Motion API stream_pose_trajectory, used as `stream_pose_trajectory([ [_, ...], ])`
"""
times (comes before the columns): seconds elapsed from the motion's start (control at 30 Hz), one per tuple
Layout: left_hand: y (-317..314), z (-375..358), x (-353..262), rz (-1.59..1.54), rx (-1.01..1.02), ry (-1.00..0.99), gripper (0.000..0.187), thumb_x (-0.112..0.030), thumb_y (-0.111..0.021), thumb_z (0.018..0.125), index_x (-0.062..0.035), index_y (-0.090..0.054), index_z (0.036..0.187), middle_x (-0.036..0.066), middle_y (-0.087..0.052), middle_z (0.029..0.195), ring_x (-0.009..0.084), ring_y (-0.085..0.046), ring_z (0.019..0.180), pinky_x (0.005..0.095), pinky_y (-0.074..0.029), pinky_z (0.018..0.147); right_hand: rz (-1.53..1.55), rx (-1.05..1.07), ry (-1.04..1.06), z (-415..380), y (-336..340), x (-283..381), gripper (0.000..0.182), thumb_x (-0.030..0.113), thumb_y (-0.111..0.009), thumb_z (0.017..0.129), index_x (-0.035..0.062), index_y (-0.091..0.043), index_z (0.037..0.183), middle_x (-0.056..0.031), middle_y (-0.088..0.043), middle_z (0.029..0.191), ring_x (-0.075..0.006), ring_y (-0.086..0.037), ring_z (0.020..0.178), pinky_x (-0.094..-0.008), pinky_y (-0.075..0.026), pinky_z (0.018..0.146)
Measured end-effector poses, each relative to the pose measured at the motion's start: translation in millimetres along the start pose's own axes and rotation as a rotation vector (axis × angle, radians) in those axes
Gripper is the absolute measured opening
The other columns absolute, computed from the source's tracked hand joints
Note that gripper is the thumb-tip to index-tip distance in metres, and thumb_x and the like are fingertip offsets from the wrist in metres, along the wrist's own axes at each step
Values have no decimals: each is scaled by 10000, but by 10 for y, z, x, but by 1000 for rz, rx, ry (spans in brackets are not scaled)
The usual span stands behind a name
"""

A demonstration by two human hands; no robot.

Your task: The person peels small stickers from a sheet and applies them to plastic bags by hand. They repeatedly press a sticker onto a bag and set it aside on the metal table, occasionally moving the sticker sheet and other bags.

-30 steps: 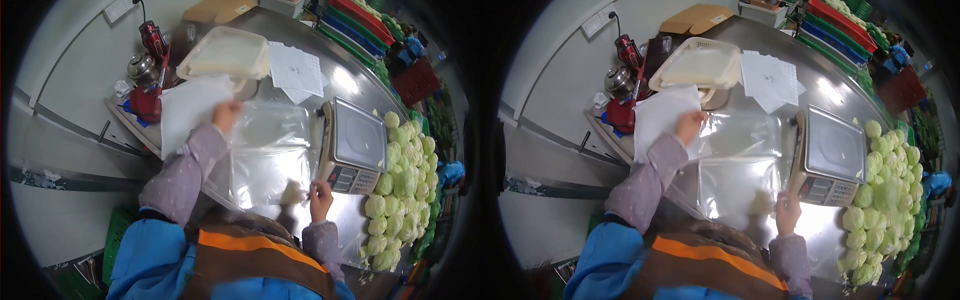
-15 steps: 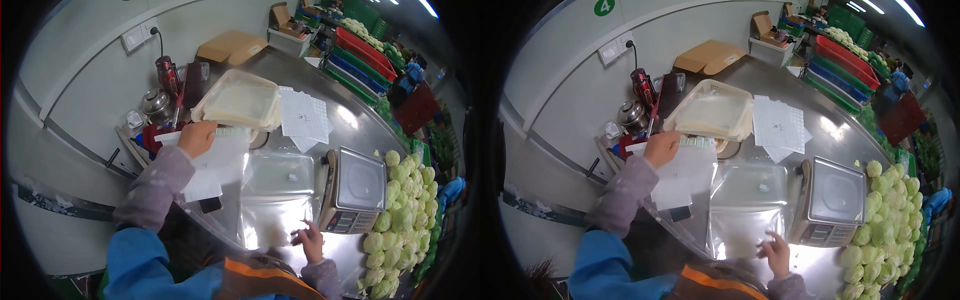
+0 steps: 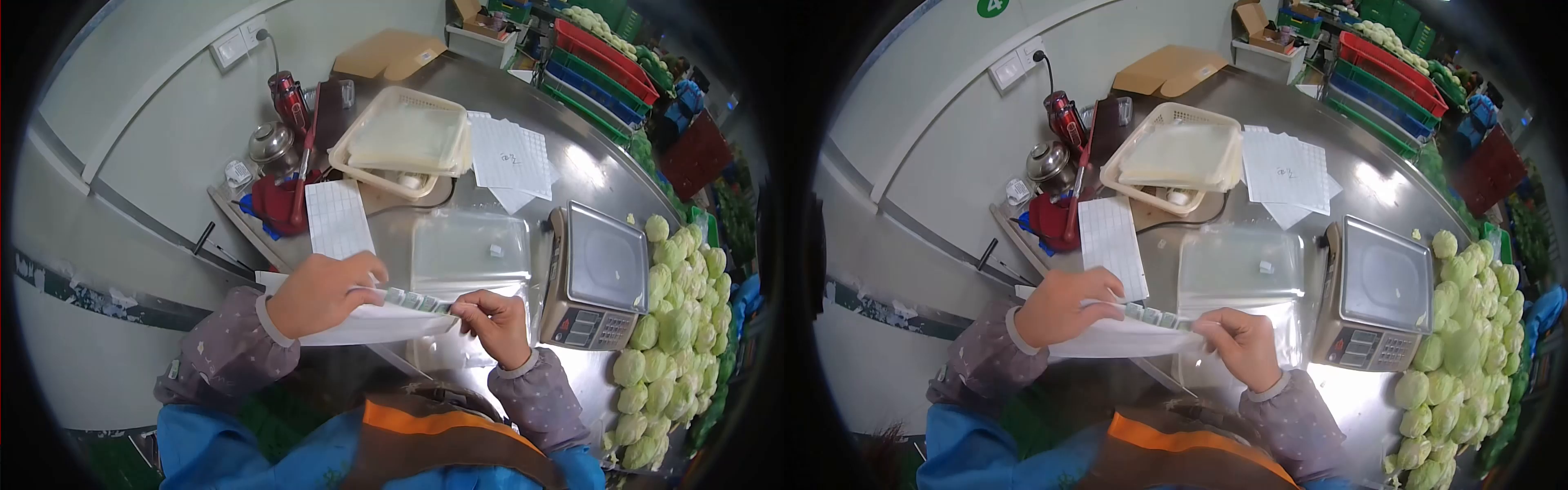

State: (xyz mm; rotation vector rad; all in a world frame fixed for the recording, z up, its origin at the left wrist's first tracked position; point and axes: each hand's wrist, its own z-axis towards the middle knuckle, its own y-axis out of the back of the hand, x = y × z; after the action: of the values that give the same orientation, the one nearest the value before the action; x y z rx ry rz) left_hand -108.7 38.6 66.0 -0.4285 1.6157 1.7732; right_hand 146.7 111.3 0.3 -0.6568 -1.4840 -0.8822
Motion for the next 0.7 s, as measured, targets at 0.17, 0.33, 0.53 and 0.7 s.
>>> stream_pose_trajectory([
  [0.17, -192, -17, -142, 11, 138, 7, 155, -183, -614, 845, -94, -544, 951, 114, -635, 700, 324, -630, 661, 394, -478, 573, -580, -162, 511, -23, -64, 416, 357, 271, -761, 700, 67, -656, 973, -107, -596, 1002, -294, -548, 911, -373, -442, 762],
  [0.33, -324, 27, -211, -24, 182, -47, 138, -181, -600, 853, -81, -531, 917, 135, -617, 689, 362, -608, 652, 431, -462, 571, -699, -31, 778, -145, -126, 241, 370, 125, -798, 614, 95, -643, 949, -98, -614, 1021, -322, -566, 912, -388, -454, 769],
  [0.53, -420, -2, -261, -54, 233, -42, 125, -166, -595, 850, -64, -535, 889, 150, -615, 699, 378, -602, 664, 456, -456, 584, -179, -168, 344, -279, -196, 220, 378, -29, -752, 575, 70, -646, 924, -90, -633, 911, -252, -594, 794, -323, -456, 689],
  [0.7, -463, 23, -264, -3, 251, 0, 121, -165, -597, 844, -58, -552, 876, 159, -621, 705, 388, -603, 677, 470, -458, 604, -573, 70, 745, -406, -47, 218, 403, -6, -726, 622, 71, -607, 1000, -77, -585, 814, -262, -572, 771, -348, -443, 687],
])
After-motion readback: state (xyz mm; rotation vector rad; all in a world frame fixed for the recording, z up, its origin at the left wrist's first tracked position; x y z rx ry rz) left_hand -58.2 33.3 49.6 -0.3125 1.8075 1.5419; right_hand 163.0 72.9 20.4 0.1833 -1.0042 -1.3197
